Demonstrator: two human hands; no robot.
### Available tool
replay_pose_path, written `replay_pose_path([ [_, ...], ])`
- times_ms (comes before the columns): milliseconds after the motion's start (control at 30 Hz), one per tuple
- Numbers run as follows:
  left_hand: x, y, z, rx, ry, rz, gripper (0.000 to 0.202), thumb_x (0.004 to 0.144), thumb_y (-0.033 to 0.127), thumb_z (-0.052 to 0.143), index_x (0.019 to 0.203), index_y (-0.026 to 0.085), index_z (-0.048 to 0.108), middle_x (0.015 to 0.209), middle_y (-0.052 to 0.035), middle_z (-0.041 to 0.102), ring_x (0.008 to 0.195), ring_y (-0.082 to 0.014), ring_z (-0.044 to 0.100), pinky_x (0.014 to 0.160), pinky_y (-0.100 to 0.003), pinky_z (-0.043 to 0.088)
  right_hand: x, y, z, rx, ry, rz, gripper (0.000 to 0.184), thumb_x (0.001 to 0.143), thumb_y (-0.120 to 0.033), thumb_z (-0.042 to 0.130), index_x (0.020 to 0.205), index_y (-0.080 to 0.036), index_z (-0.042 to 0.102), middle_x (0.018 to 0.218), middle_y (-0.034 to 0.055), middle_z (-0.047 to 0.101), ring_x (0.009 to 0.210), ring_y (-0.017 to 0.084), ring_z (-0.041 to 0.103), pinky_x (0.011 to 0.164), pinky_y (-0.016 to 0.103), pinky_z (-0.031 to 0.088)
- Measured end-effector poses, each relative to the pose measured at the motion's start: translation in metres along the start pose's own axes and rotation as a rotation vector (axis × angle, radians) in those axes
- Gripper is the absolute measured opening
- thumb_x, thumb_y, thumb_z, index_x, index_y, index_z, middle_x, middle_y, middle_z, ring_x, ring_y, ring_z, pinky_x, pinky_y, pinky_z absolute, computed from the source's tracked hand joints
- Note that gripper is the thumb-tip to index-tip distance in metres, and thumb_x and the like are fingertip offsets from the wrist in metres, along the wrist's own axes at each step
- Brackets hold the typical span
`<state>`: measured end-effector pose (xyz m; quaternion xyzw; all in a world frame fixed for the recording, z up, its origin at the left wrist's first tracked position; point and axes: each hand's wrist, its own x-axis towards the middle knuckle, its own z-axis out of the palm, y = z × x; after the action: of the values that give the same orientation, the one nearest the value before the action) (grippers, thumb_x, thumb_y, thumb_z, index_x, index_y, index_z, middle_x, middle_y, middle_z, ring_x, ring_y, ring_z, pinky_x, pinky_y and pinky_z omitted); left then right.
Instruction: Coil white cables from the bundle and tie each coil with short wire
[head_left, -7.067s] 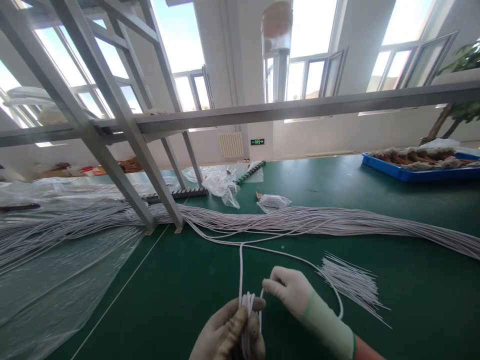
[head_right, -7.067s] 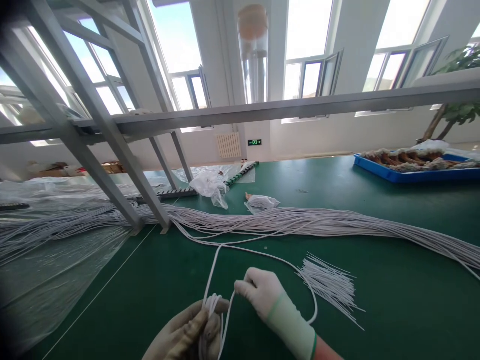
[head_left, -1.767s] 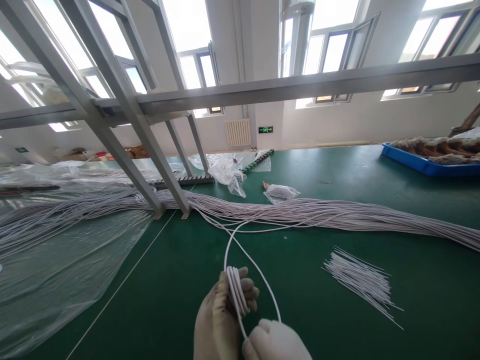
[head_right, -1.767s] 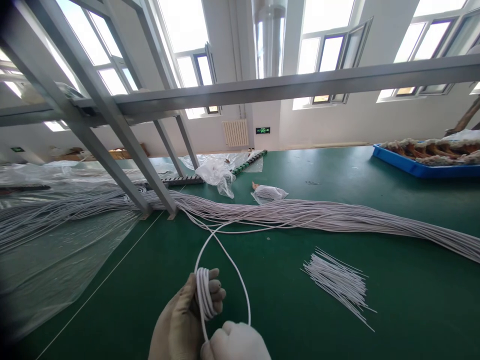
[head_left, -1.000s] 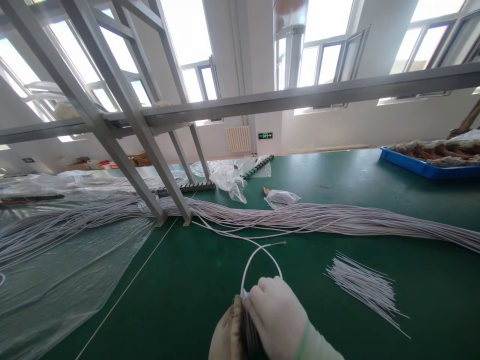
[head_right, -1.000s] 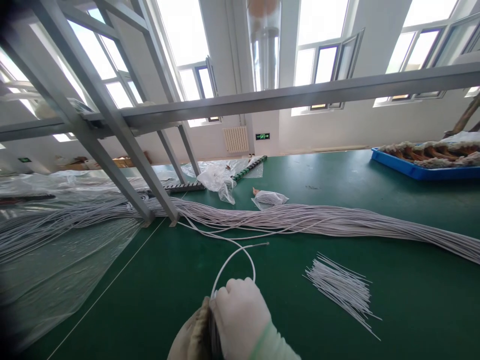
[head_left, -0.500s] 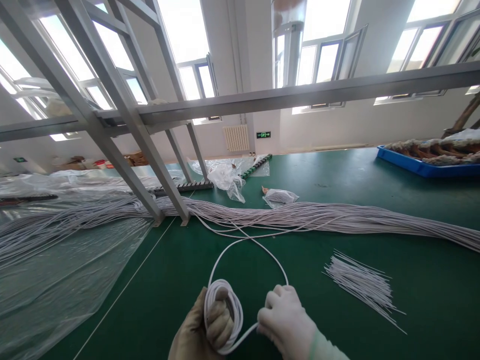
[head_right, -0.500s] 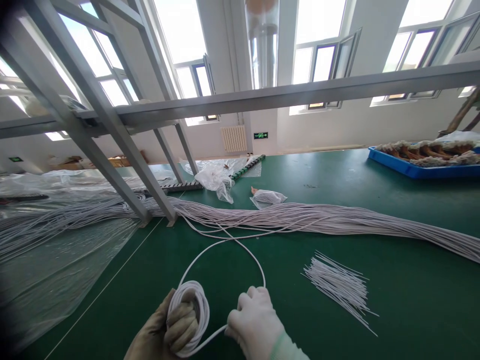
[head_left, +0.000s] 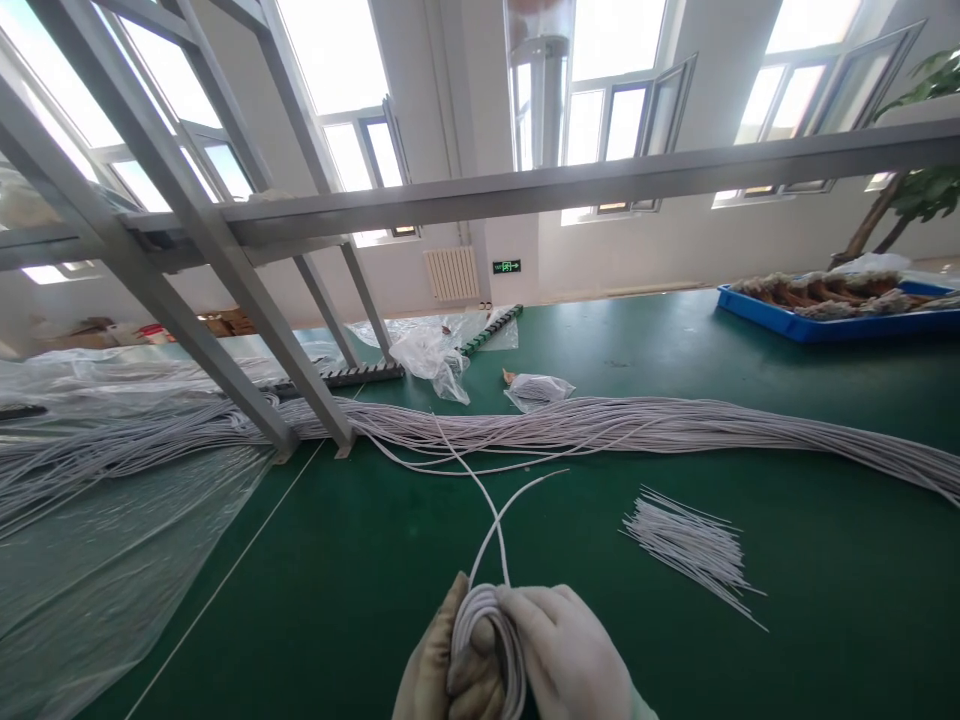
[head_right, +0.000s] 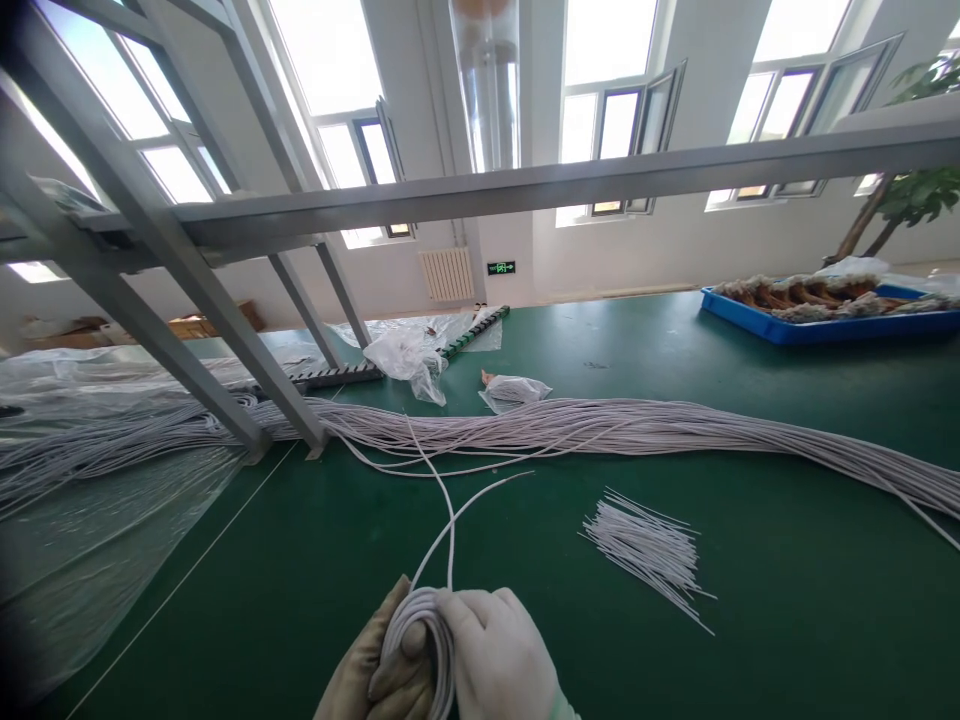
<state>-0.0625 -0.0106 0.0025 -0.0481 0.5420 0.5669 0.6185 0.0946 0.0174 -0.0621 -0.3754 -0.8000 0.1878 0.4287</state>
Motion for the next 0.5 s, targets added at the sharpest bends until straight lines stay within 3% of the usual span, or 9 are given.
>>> replay_pose_path([
  [100,0.002,-0.008,0.005,0.048,0.023,0.041,0.058,0.079,-0.010,0.067,0.130,0.017,0.062,0.100,-0.0041,0.077,0.085,-0.0204,0.077,0.071,-0.024,0.062,-0.006,-0.007,0.000,0.062,0.014,0.153,0.040,0.110,-0.039,0.039,0.138,-0.024,0.064,0.119,0.0108,0.076,0.099,0.027,0.072,0.084,0.042,0.064],
  [267,0.003,-0.024,0.015,0.150,-0.014,0.107,0.062,0.075,-0.009,0.074,0.130,0.019,0.064,0.102,-0.0056,0.076,0.103,-0.0281,0.075,0.080,-0.033,0.064,-0.007,-0.015,-0.001,0.228,0.010,0.609,0.069,0.106,-0.068,0.030,0.146,-0.021,0.060,0.120,0.0140,0.076,0.107,0.032,0.074,0.092,0.046,0.063],
  [400,0.007,-0.033,0.016,0.215,-0.016,0.153,0.070,0.072,-0.008,0.079,0.134,0.020,0.062,0.115,-0.0091,0.073,0.117,-0.0297,0.069,0.086,-0.031,0.063,-0.009,-0.019,-0.005,0.364,0.009,0.726,0.077,0.102,-0.076,0.028,0.136,-0.021,0.068,0.125,0.0127,0.075,0.115,0.033,0.071,0.101,0.048,0.059],
  [500,0.009,-0.035,0.015,0.247,-0.056,0.128,0.071,0.072,-0.007,0.080,0.135,0.019,0.061,0.123,-0.0106,0.070,0.120,-0.0313,0.068,0.090,-0.035,0.063,-0.013,-0.022,-0.009,0.346,0.046,0.741,0.078,0.101,-0.077,0.028,0.143,-0.023,0.064,0.130,0.0137,0.072,0.120,0.034,0.068,0.099,0.049,0.060],
])
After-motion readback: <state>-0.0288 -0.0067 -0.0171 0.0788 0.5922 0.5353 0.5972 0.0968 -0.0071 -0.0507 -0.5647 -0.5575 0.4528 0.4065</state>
